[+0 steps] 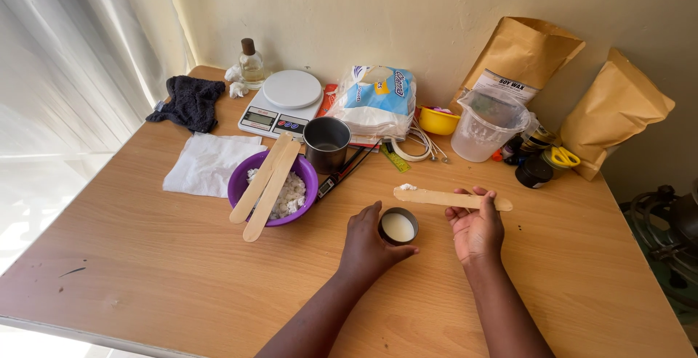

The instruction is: Preparing a small candle by scraping wax into a jar, cleaning the container, and stirring the mixture with a wooden stick.

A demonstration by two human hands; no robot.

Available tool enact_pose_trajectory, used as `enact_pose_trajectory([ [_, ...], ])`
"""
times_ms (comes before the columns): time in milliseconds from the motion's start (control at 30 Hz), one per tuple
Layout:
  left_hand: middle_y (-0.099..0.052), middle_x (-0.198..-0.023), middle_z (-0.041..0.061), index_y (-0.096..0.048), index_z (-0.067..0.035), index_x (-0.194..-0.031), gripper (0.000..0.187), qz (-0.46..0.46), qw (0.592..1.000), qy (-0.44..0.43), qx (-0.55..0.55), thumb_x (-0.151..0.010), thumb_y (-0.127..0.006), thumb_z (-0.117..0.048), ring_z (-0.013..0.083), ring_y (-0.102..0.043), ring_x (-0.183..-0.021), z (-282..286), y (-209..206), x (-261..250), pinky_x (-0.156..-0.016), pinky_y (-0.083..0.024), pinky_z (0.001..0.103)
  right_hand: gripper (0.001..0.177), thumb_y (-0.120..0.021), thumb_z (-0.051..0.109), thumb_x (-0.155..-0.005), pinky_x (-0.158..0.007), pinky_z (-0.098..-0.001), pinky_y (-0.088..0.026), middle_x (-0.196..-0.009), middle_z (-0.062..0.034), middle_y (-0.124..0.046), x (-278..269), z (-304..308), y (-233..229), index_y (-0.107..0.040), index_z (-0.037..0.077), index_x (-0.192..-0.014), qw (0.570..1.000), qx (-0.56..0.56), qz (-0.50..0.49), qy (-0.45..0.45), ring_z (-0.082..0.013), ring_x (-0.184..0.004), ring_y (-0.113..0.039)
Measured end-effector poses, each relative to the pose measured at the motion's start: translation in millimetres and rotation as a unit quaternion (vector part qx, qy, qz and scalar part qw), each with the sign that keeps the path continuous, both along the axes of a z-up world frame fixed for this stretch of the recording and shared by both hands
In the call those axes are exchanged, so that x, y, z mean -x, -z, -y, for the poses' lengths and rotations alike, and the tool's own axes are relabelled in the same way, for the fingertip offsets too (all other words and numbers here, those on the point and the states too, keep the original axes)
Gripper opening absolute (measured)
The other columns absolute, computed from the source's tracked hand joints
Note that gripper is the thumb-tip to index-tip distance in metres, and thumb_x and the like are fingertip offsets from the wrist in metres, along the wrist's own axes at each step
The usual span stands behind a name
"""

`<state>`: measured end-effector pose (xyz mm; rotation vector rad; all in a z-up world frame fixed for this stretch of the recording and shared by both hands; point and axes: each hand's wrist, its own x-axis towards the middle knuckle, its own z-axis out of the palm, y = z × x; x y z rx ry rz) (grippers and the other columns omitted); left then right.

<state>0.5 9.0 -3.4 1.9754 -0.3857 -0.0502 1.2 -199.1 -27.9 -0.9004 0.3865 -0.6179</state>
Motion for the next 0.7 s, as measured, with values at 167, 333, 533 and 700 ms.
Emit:
enact_pose_trajectory([
  [167,-0.053,-0.127,0.021,-0.049,0.003,-0.13,0.097,0.054,0.997,-0.039,0.037,-0.053,-0.088,-0.041,0.041,-0.048,-0.119,2.4,1.3,3.2,-0.099,-0.043,0.046,0.016,-0.059,0.032,-0.094,-0.078,-0.035,-0.056,-0.093,-0.007,-0.062,-13.2,20.4,32.3,-0.051,0.02,-0.1,0.998,-0.046,-0.037,-0.017,-0.02,-0.076,-0.063],
  [333,-0.052,-0.125,0.016,-0.056,-0.001,-0.122,0.068,0.083,0.972,-0.115,0.188,-0.068,-0.085,-0.029,0.0382,-0.047,-0.119,-9.6,-33.4,20.5,-0.091,-0.047,0.044,0.015,-0.064,0.024,-0.091,-0.084,-0.0437,-0.057,-0.088,-0.0089,-0.057,-19.7,23.9,38.8,-0.052,0.018,-0.096,0.997,-0.05,-0.052,-0.007,-0.0261,-0.079,-0.066],
  [533,-0.068,-0.095,0.001,-0.065,-0.011,-0.096,0.013,0.195,0.942,-0.138,0.235,-0.084,-0.063,-0.014,0.0117,-0.064,-0.088,-65.0,-78.5,21.0,-0.068,-0.05,0.023,0.035,-0.056,0.035,-0.094,-0.081,-0.0466,-0.057,-0.091,-0.0227,-0.06,-14.6,11.5,31.9,-0.052,0.001,-0.101,0.995,-0.018,-0.097,-0.033,-0.0323,-0.084,-0.062],
  [700,-0.067,-0.08,0.001,-0.072,-0.01,-0.091,0.007,0.249,0.897,-0.359,0.071,-0.09,-0.068,-0.016,0.0117,-0.061,-0.067,-172.0,-67.3,-60.4,-0.06,-0.046,0.026,0.053,-0.049,0.048,-0.09,-0.091,-0.0518,-0.049,-0.106,-0.0259,-0.059,-10.1,22.1,22.8,-0.047,-0.003,-0.105,0.965,-0.061,-0.2,-0.16,-0.0401,-0.097,-0.06],
])
